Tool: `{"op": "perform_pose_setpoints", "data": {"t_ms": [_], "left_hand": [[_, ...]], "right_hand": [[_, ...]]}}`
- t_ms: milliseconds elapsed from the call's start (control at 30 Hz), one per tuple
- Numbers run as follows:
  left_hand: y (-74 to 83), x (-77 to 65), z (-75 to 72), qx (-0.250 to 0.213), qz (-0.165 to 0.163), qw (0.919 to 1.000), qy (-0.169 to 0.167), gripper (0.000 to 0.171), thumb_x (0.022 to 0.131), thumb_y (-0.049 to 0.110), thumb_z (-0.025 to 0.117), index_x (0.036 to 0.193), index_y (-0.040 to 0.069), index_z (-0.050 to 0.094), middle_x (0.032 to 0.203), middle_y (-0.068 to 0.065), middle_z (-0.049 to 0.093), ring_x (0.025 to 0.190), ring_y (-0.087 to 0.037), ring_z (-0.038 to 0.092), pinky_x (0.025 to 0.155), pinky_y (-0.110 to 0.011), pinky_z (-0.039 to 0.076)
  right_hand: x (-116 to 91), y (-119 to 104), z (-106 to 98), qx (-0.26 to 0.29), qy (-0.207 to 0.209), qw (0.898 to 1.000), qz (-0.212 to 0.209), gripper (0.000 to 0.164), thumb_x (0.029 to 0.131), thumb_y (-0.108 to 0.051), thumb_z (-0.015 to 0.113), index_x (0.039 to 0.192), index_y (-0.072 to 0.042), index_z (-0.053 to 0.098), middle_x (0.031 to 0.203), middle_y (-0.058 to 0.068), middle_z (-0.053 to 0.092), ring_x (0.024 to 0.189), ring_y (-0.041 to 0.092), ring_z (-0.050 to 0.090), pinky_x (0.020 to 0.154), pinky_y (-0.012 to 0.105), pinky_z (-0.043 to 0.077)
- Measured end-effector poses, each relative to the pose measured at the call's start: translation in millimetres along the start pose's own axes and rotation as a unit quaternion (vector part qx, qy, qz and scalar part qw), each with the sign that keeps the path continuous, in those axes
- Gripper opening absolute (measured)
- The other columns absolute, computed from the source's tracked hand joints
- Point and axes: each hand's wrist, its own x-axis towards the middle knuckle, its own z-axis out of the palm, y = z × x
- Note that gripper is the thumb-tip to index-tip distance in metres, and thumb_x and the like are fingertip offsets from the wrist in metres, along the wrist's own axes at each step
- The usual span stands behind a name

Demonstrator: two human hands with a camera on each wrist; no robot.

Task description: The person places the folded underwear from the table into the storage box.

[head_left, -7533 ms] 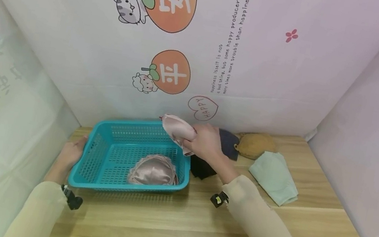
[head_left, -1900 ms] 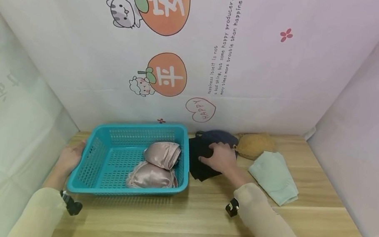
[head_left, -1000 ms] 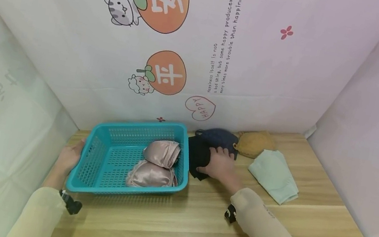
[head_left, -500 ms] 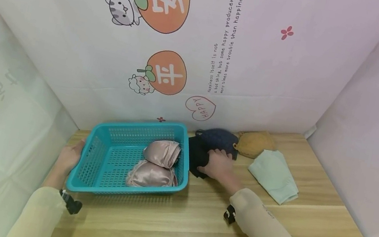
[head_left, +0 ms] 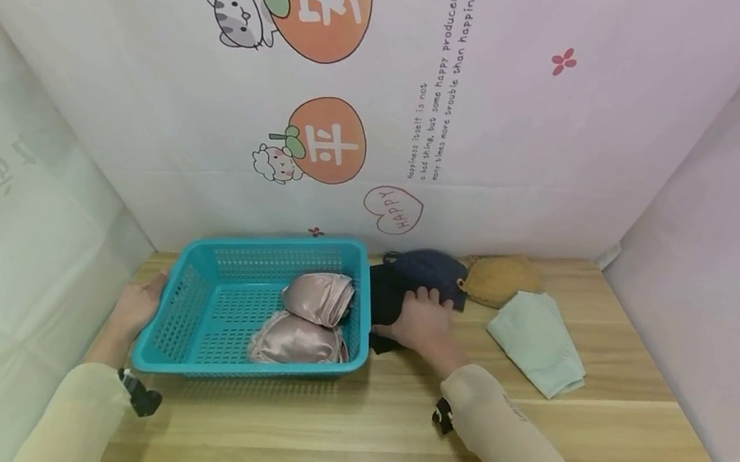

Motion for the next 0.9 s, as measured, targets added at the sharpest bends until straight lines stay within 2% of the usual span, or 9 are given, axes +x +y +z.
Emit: {"op": "perform_pose_setpoints", "data": {"t_ms": [100, 200, 300, 433, 600, 733, 900], "left_hand": [[0.3, 0.5, 1.4, -0.001, 0.000, 1.0000, 0.002, 0.087, 0.102, 0.064, 0.013, 0.138, -0.005, 0.051, 0.119, -0.029, 0.064, 0.095, -0.032, 0.066, 0.071, -0.034, 0.052], [0.6, 0.9, 2.4, -0.003, 0.000, 1.0000, 0.005, 0.091, 0.101, 0.067, 0.012, 0.141, -0.005, 0.049, 0.128, -0.033, 0.060, 0.107, -0.042, 0.064, 0.080, -0.042, 0.054], [-0.1, 1.4, 2.8, -0.006, 0.004, 0.9999, 0.008, 0.091, 0.101, 0.067, 0.011, 0.141, -0.006, 0.048, 0.132, -0.034, 0.057, 0.115, -0.046, 0.061, 0.087, -0.049, 0.053], [-1.4, 0.7, 3.4, -0.006, 0.006, 1.0000, 0.005, 0.087, 0.102, 0.064, 0.012, 0.141, -0.006, 0.047, 0.133, -0.034, 0.056, 0.117, -0.047, 0.059, 0.089, -0.051, 0.053], [-1.4, -0.4, 3.9, -0.010, 0.004, 0.9999, -0.002, 0.086, 0.103, 0.063, 0.012, 0.145, -0.005, 0.044, 0.137, -0.034, 0.053, 0.122, -0.048, 0.057, 0.092, -0.053, 0.052], [-1.4, -0.4, 4.2, -0.010, 0.004, 0.9999, 0.002, 0.085, 0.103, 0.063, 0.014, 0.143, -0.005, 0.046, 0.133, -0.033, 0.057, 0.116, -0.045, 0.060, 0.087, -0.048, 0.053], [-1.1, 0.0, 2.9, -0.003, 0.002, 1.0000, 0.006, 0.089, 0.102, 0.066, 0.012, 0.141, -0.006, 0.048, 0.131, -0.034, 0.057, 0.114, -0.045, 0.060, 0.086, -0.048, 0.053]], "right_hand": [[1, 0, -1, -0.002, 0.002, 1.000, -0.006, 0.107, 0.066, -0.088, 0.063, 0.131, -0.002, 0.060, 0.136, 0.019, 0.056, 0.131, 0.040, 0.045, 0.107, 0.064, 0.035], [0, 1, -4, 0.005, 0.007, 1.000, -0.015, 0.096, 0.071, -0.079, 0.068, 0.129, -0.003, 0.062, 0.133, 0.019, 0.059, 0.129, 0.040, 0.048, 0.107, 0.063, 0.036], [-1, 1, -6, 0.014, 0.011, 0.999, -0.028, 0.085, 0.076, -0.071, 0.071, 0.126, -0.004, 0.063, 0.128, 0.017, 0.063, 0.125, 0.039, 0.052, 0.107, 0.063, 0.036], [-1, 4, -4, 0.028, 0.016, 0.999, -0.041, 0.072, 0.081, -0.061, 0.073, 0.126, -0.006, 0.065, 0.122, 0.014, 0.067, 0.118, 0.036, 0.057, 0.106, 0.062, 0.038], [1, 7, 0, 0.039, 0.034, 0.997, -0.052, 0.065, 0.083, -0.050, 0.075, 0.132, -0.008, 0.064, 0.123, 0.012, 0.070, 0.112, 0.033, 0.062, 0.099, 0.058, 0.043], [2, 11, 2, 0.047, 0.041, 0.997, -0.051, 0.059, 0.084, -0.047, 0.075, 0.129, -0.009, 0.066, 0.119, 0.012, 0.072, 0.108, 0.033, 0.064, 0.095, 0.055, 0.044], [2, 17, 2, 0.059, 0.063, 0.995, -0.057, 0.051, 0.084, -0.043, 0.075, 0.122, -0.009, 0.069, 0.113, 0.013, 0.072, 0.105, 0.033, 0.065, 0.093, 0.056, 0.045]]}}
